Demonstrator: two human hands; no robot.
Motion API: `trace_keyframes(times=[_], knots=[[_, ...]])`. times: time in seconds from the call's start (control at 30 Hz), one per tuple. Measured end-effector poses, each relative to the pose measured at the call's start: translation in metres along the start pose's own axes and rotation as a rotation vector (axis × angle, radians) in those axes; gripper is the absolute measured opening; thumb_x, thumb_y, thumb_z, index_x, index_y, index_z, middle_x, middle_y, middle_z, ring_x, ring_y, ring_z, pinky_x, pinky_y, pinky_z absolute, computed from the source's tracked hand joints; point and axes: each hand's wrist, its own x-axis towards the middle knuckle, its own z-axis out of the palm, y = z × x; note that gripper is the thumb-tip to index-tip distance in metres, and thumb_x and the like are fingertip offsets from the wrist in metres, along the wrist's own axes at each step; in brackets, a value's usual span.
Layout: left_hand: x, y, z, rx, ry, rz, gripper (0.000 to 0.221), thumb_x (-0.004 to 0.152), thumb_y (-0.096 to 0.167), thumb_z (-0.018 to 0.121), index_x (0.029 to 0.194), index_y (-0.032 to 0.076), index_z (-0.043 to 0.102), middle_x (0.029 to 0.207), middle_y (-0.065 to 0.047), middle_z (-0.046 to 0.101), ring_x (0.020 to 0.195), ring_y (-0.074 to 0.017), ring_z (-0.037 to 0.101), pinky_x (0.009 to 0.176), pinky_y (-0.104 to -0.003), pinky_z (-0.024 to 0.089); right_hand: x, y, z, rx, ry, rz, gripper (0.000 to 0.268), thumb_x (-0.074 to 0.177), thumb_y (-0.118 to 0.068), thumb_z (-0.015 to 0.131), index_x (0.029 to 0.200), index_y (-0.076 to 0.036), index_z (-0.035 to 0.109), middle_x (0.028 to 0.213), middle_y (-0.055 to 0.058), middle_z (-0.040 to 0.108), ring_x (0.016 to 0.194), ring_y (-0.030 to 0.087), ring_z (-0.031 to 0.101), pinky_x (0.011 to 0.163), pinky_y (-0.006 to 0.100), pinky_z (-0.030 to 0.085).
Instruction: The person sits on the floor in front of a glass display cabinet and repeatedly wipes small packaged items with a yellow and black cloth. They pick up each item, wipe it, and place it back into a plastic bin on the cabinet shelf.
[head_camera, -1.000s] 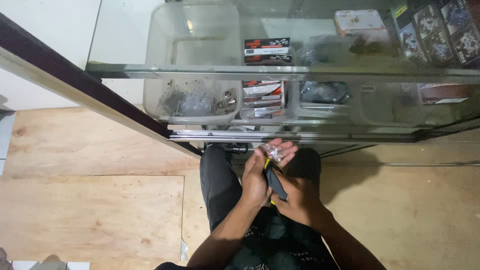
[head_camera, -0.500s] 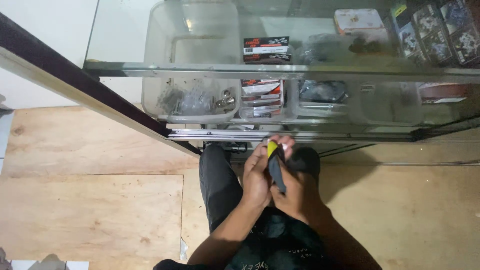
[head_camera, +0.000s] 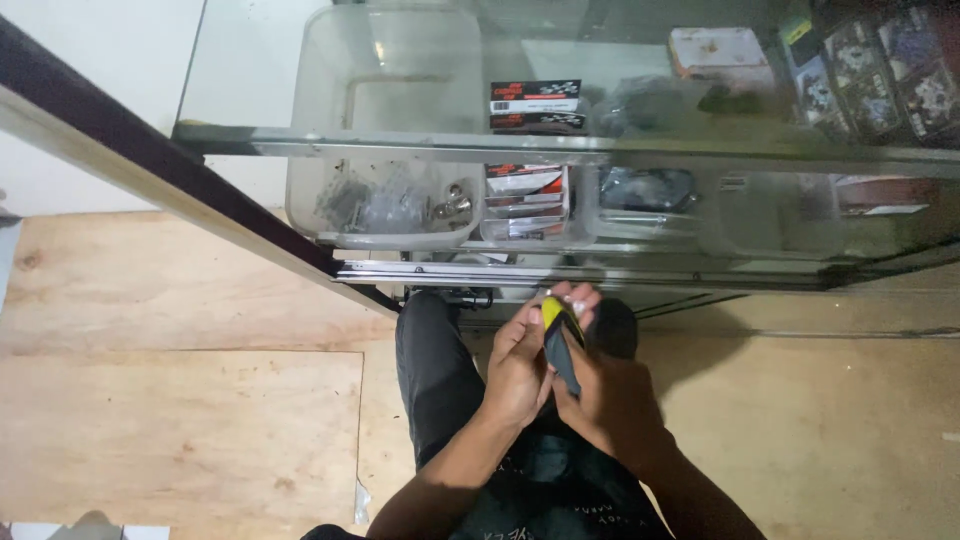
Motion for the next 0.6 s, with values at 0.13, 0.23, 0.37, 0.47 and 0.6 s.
trace_keyframes(times=[0.13,0.23,0.37,0.47,0.6], knots=[[-0.007,-0.013,-0.012,0.208,0.022,0.047,0.051,0.110,0.024,0.042,0.147,-0.011,0.045,0.141,-0.023,0.060,0.131,-0.0277,0.058,0.118,-0.036,0.038,0.007,0.017,0.019,-0.027,0.139,0.012,0.082,0.073,-0.020,0.072,0.150,-0.005,0.048,0.125,0.023,0.069,0.079,0.037,0.072,0.056,0.041,0.056],[-0.011,-0.016,-0.020,0.445,0.114,0.032,0.037,0.111,0.018,0.044,0.136,-0.004,0.061,0.109,-0.004,0.066,0.092,-0.0090,0.055,0.088,-0.025,0.044,0.004,0.033,0.026,-0.109,0.134,0.081,0.074,0.074,-0.021,0.075,0.144,-0.008,0.057,0.075,0.012,0.071,0.046,0.032,0.061,0.043,0.040,0.047],[-0.004,-0.014,-0.022,0.035,0.052,-0.023,0.048,0.108,0.011,0.044,0.150,-0.012,0.040,0.145,-0.025,0.055,0.125,-0.0255,0.059,0.109,-0.033,0.046,-0.006,0.044,0.015,-0.089,-0.013,0.123,0.080,0.077,-0.029,0.074,0.145,0.001,0.045,0.068,0.010,0.070,0.043,0.028,0.062,0.042,0.038,0.048],[-0.003,-0.005,-0.014,0.049,-0.058,-0.018,0.047,0.108,0.005,0.043,0.152,-0.010,0.038,0.150,-0.025,0.050,0.133,-0.0286,0.052,0.112,-0.033,0.042,-0.007,0.022,0.005,-0.033,-0.014,0.063,0.076,0.072,-0.025,0.074,0.144,-0.010,0.052,0.074,0.012,0.073,0.049,0.035,0.065,0.045,0.044,0.049],[-0.012,0.000,-0.006,0.512,-0.035,-0.061,0.039,0.109,0.013,0.046,0.143,-0.003,0.053,0.137,-0.010,0.065,0.105,-0.0109,0.058,0.093,-0.024,0.045,-0.001,0.014,-0.006,-0.034,-0.067,0.080,0.082,0.078,-0.018,0.072,0.152,-0.004,0.042,0.072,0.013,0.074,0.045,0.027,0.069,0.039,0.040,0.049]])
